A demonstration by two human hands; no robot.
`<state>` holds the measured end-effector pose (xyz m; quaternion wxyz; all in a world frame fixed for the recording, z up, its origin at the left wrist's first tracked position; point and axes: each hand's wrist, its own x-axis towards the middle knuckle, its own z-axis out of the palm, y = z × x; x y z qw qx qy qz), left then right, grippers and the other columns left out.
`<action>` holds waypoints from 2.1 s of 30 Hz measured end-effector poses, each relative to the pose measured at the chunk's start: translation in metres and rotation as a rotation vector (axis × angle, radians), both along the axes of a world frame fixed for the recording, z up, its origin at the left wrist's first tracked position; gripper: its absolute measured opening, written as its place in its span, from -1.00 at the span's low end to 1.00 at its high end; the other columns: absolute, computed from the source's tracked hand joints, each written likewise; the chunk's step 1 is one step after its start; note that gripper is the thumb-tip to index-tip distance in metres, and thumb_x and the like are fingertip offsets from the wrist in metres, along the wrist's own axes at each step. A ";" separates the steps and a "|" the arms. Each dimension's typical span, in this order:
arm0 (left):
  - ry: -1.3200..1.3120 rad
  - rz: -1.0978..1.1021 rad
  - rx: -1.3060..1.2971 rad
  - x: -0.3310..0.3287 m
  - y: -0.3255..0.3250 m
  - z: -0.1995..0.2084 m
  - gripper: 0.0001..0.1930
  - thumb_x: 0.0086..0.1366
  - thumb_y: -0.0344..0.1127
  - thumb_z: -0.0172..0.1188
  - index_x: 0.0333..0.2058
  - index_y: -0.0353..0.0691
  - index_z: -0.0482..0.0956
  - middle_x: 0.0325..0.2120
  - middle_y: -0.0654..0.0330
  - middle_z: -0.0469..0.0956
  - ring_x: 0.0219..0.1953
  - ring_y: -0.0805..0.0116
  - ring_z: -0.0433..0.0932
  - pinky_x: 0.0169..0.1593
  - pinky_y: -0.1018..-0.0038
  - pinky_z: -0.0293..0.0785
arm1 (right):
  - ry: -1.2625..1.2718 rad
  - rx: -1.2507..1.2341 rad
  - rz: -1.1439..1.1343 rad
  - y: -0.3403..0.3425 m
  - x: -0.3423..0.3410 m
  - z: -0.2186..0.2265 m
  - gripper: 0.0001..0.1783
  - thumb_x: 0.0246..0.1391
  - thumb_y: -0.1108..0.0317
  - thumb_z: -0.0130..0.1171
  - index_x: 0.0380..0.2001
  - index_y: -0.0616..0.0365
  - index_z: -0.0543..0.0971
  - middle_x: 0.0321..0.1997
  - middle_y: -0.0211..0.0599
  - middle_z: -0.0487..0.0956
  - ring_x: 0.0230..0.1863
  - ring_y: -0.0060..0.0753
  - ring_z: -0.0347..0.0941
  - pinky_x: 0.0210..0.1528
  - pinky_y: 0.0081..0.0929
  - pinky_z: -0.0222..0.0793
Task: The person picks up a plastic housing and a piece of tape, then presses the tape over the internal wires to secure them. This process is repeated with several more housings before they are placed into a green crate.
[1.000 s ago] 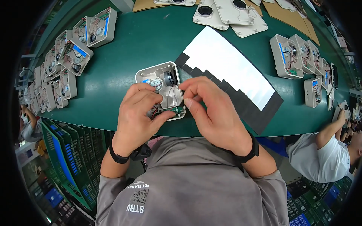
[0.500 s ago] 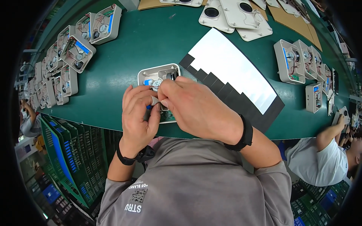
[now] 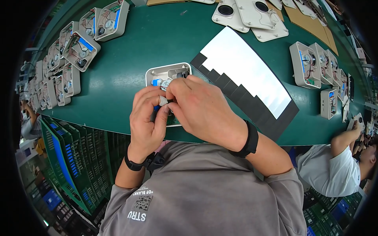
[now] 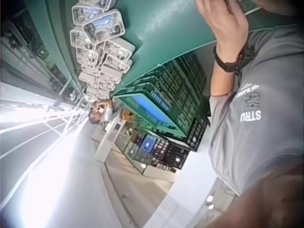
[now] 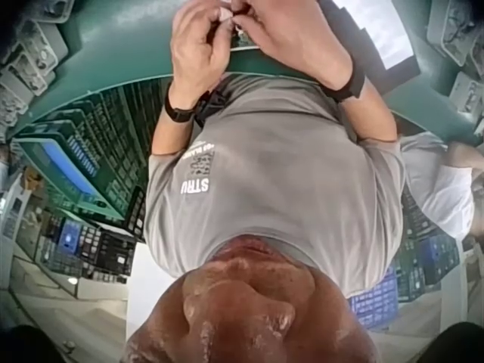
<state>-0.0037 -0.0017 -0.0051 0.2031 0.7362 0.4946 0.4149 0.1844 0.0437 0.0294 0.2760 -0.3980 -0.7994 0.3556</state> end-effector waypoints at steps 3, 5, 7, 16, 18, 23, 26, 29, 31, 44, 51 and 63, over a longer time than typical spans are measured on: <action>0.005 -0.002 -0.010 -0.001 0.001 0.001 -0.80 0.18 -0.63 0.31 -0.21 -0.37 0.55 -0.13 0.01 0.65 0.04 -0.10 0.57 0.11 0.12 0.49 | -0.024 0.018 0.005 0.001 0.001 -0.001 -0.85 0.12 0.54 0.28 -0.26 0.20 0.52 -0.29 -0.22 0.58 -0.23 -0.13 0.57 -0.23 -0.25 0.49; -0.004 -0.011 -0.020 -0.001 0.001 0.002 -0.81 0.18 -0.62 0.31 -0.22 -0.38 0.55 -0.13 0.00 0.65 0.04 -0.10 0.57 0.11 0.12 0.49 | -0.035 0.027 0.008 0.003 0.002 -0.002 -0.84 0.11 0.55 0.29 -0.26 0.20 0.53 -0.29 -0.23 0.58 -0.23 -0.14 0.57 -0.23 -0.26 0.50; -0.009 -0.017 -0.028 -0.001 0.001 0.003 -0.81 0.18 -0.62 0.31 -0.23 -0.38 0.55 -0.13 0.00 0.65 0.04 -0.10 0.57 0.11 0.12 0.49 | -0.001 0.014 0.028 0.004 0.004 -0.003 -0.82 0.10 0.57 0.29 -0.23 0.20 0.53 -0.28 -0.23 0.59 -0.26 -0.17 0.58 -0.24 -0.29 0.50; -0.021 0.006 -0.092 0.001 0.000 0.010 -0.82 0.15 -0.60 0.35 -0.27 -0.37 0.56 -0.14 0.01 0.66 0.06 -0.09 0.57 0.11 0.13 0.50 | 0.062 -0.002 -0.013 -0.001 0.003 -0.008 -0.80 0.10 0.59 0.29 -0.21 0.21 0.51 -0.27 -0.21 0.59 -0.33 -0.24 0.58 -0.28 -0.36 0.51; -0.012 0.027 -0.077 0.003 -0.001 0.007 -0.81 0.12 -0.58 0.37 -0.29 -0.36 0.57 -0.14 0.03 0.66 0.06 -0.08 0.57 0.10 0.15 0.50 | 0.096 -0.029 -0.035 -0.001 0.002 -0.008 -0.79 0.10 0.59 0.29 -0.22 0.21 0.50 -0.27 -0.22 0.58 -0.34 -0.24 0.57 -0.28 -0.37 0.51; 0.037 0.069 -0.013 0.007 -0.003 0.003 -0.80 0.09 -0.57 0.41 -0.31 -0.32 0.58 -0.13 0.06 0.68 0.07 -0.05 0.58 0.13 0.12 0.47 | 0.124 -0.091 -0.087 -0.002 0.003 -0.007 -0.80 0.10 0.57 0.31 -0.27 0.20 0.48 -0.30 -0.24 0.57 -0.37 -0.27 0.54 -0.31 -0.38 0.48; 0.184 0.123 0.108 0.012 -0.003 0.003 -0.78 0.07 -0.58 0.41 -0.30 -0.29 0.58 -0.11 0.08 0.68 0.07 -0.03 0.58 0.16 0.07 0.43 | 0.084 -0.076 -0.076 -0.001 0.005 -0.004 -0.82 0.09 0.57 0.31 -0.29 0.19 0.49 -0.31 -0.24 0.57 -0.39 -0.26 0.52 -0.32 -0.37 0.46; 0.151 0.142 0.105 0.013 -0.006 -0.004 -0.76 0.07 -0.57 0.42 -0.28 -0.30 0.57 -0.11 0.08 0.68 0.08 -0.03 0.58 0.17 0.04 0.41 | 0.037 -0.037 -0.039 0.001 0.007 -0.003 -0.84 0.09 0.57 0.30 -0.30 0.19 0.51 -0.31 -0.23 0.57 -0.40 -0.23 0.49 -0.34 -0.33 0.44; 0.134 0.151 0.103 0.013 -0.007 -0.006 -0.75 0.07 -0.57 0.42 -0.27 -0.30 0.57 -0.11 0.08 0.68 0.08 -0.03 0.58 0.18 0.02 0.40 | 0.062 0.070 -0.024 0.000 0.007 -0.007 -0.85 0.08 0.57 0.30 -0.30 0.19 0.54 -0.32 -0.23 0.57 -0.38 -0.18 0.48 -0.33 -0.30 0.42; 0.157 0.232 0.123 0.019 -0.009 0.000 -0.80 0.18 -0.56 0.37 -0.23 -0.33 0.57 0.12 -0.03 0.59 0.25 -0.18 0.44 0.27 0.04 0.37 | -0.027 0.150 -0.017 -0.007 0.006 -0.009 -0.79 0.05 0.60 0.28 -0.23 0.18 0.53 -0.22 -0.24 0.54 -0.19 -0.05 0.46 -0.22 -0.17 0.43; 0.111 0.156 -0.053 0.013 -0.008 0.010 -0.85 0.22 -0.50 0.36 -0.24 -0.33 0.61 0.23 -0.06 0.53 0.36 -0.22 0.33 0.36 0.04 0.28 | -0.020 0.142 -0.042 -0.009 0.002 -0.013 -0.79 0.05 0.61 0.28 -0.26 0.17 0.50 -0.23 -0.25 0.53 -0.18 -0.04 0.46 -0.21 -0.16 0.43; 0.003 0.076 -0.318 0.001 -0.003 0.019 -0.92 0.26 -0.44 0.36 -0.31 -0.31 0.67 0.30 -0.01 0.50 0.50 -0.08 0.14 0.44 0.07 0.15 | 0.143 0.145 -0.008 -0.002 0.007 -0.018 -0.80 -0.02 0.65 0.32 -0.33 0.19 0.56 -0.26 -0.26 0.64 -0.24 -0.08 0.54 -0.23 -0.24 0.48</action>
